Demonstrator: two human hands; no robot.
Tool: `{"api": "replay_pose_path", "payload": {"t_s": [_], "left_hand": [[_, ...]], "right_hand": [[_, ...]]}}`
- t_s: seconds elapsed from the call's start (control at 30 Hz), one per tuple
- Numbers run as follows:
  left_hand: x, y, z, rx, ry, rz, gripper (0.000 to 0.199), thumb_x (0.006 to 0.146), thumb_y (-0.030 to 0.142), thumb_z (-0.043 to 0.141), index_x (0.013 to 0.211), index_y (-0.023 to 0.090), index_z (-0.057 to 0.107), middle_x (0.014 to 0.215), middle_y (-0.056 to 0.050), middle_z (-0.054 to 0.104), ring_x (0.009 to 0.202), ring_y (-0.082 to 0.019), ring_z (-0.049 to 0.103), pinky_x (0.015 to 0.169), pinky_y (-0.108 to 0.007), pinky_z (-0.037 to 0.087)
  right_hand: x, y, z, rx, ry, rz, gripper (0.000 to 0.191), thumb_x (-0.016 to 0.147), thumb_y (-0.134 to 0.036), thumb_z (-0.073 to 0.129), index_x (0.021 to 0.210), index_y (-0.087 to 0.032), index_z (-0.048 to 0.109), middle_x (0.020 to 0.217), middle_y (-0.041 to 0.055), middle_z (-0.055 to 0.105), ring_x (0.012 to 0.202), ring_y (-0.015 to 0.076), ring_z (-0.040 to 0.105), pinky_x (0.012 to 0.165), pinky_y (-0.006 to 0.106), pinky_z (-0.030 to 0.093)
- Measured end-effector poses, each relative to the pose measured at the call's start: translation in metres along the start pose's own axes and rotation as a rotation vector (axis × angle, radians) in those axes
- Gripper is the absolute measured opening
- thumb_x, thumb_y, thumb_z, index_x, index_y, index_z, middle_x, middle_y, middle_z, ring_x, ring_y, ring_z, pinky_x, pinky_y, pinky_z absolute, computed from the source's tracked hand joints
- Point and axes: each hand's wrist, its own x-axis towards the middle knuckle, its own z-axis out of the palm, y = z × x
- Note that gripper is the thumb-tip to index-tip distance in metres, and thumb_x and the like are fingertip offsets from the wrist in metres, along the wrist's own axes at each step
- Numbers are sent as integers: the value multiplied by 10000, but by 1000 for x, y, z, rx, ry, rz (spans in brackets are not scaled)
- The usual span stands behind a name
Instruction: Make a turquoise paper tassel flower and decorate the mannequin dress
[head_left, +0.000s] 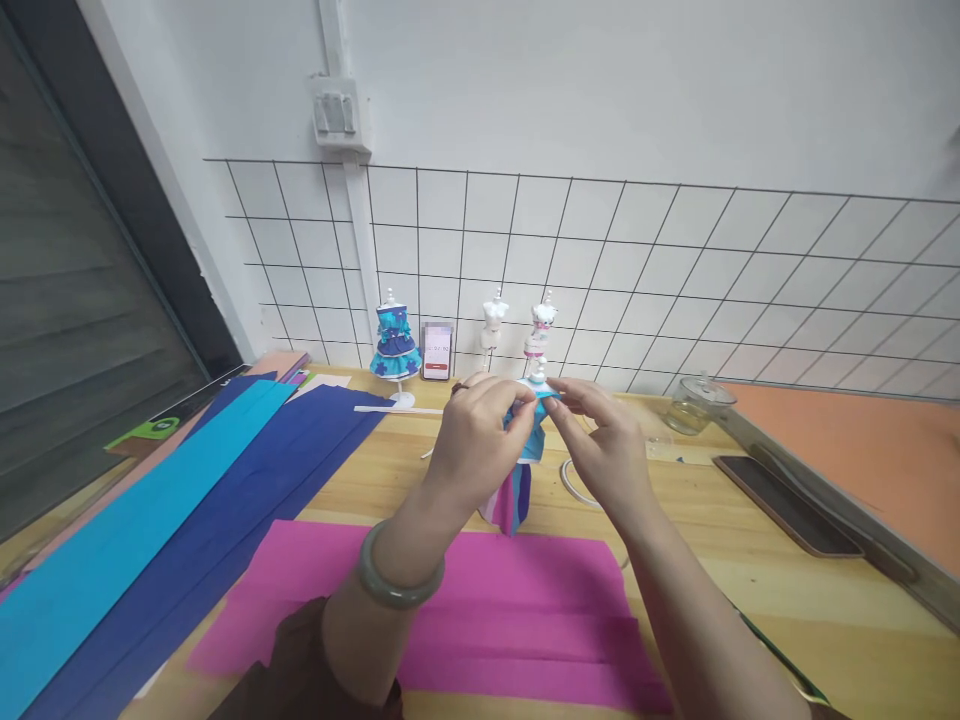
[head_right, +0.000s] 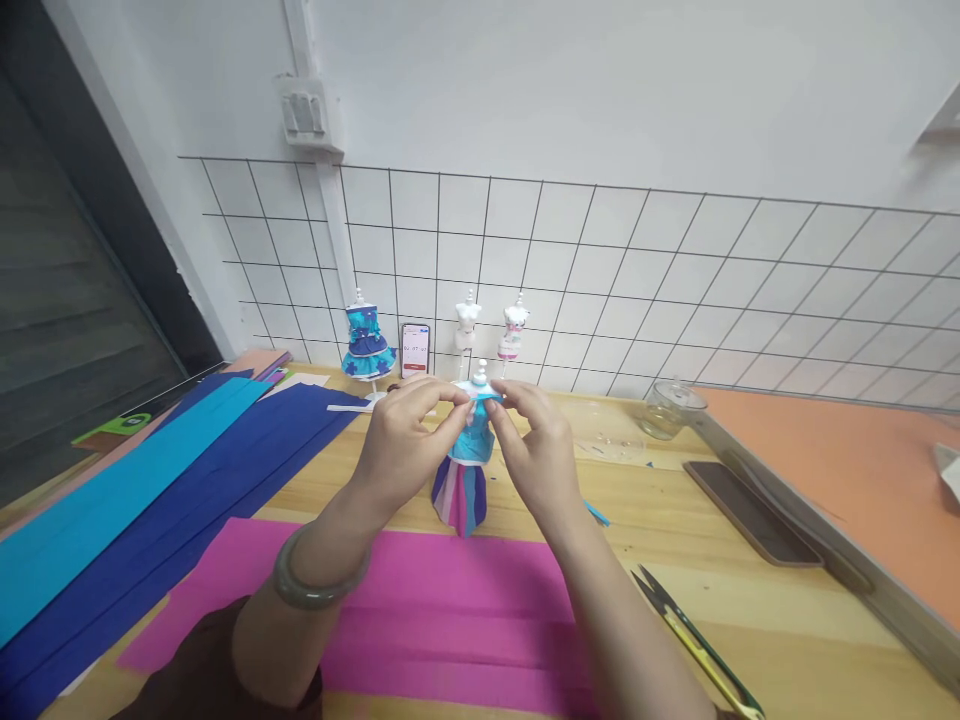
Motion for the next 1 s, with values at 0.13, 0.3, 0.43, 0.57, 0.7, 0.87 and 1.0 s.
{"api": "replay_pose_path", "payload": {"t_s": [0.13,0.3,0.43,0.57,0.7,0.87,1.0], "left_hand": [[2,2,-5,-15,15,-28,92,778,138,524,757,208,579,741,-5,637,755,-149,579,710,-294,436],[4,4,-12,-125,63,-171,97,779,140,528,827,210,576,798,2,625,777,-128,588,720,-262,465],[5,0,-14,-200,116,-231,117,779,147,537,869,214,571,847,-6,622,820,-135,582,748,-271,468],[7,-11,-18,-140,190,-220,158,811,108,466,816,208,588,839,-10,585,835,-134,556,775,-281,445],[7,-25,-19,54,185,-211,253,817,63,400,786,194,614,832,-27,529,850,-154,521,777,-308,422],[2,-39,-9,202,26,-307,280,807,35,355,833,150,610,889,-59,525,880,-171,522,809,-333,423],[1,-41,-2,220,-3,-305,284,793,35,356,857,143,610,902,-68,532,901,-177,527,828,-332,428]], "right_hand": [[0,-1,0,10,-23,1,239,823,-272,534,1046,-246,616,994,55,628,831,183,592,737,371,493],[0,-1,0,11,-26,15,245,825,-265,538,1055,-234,616,1000,58,628,844,175,591,748,361,492],[0,-2,-1,10,-28,18,254,826,-277,538,1067,-241,610,1001,56,630,849,176,592,753,365,492],[0,-2,-1,-1,-16,30,252,818,-281,552,1057,-229,613,982,56,645,834,172,598,752,358,490],[0,-1,0,5,6,51,216,825,-267,544,1016,-220,633,965,51,657,826,166,603,740,340,487],[1,-2,0,71,23,120,178,821,-272,546,940,-215,665,940,49,671,863,182,608,746,341,484],[2,-1,0,266,-1,296,188,775,-301,605,917,-201,677,901,53,687,816,187,628,759,356,493]]}}
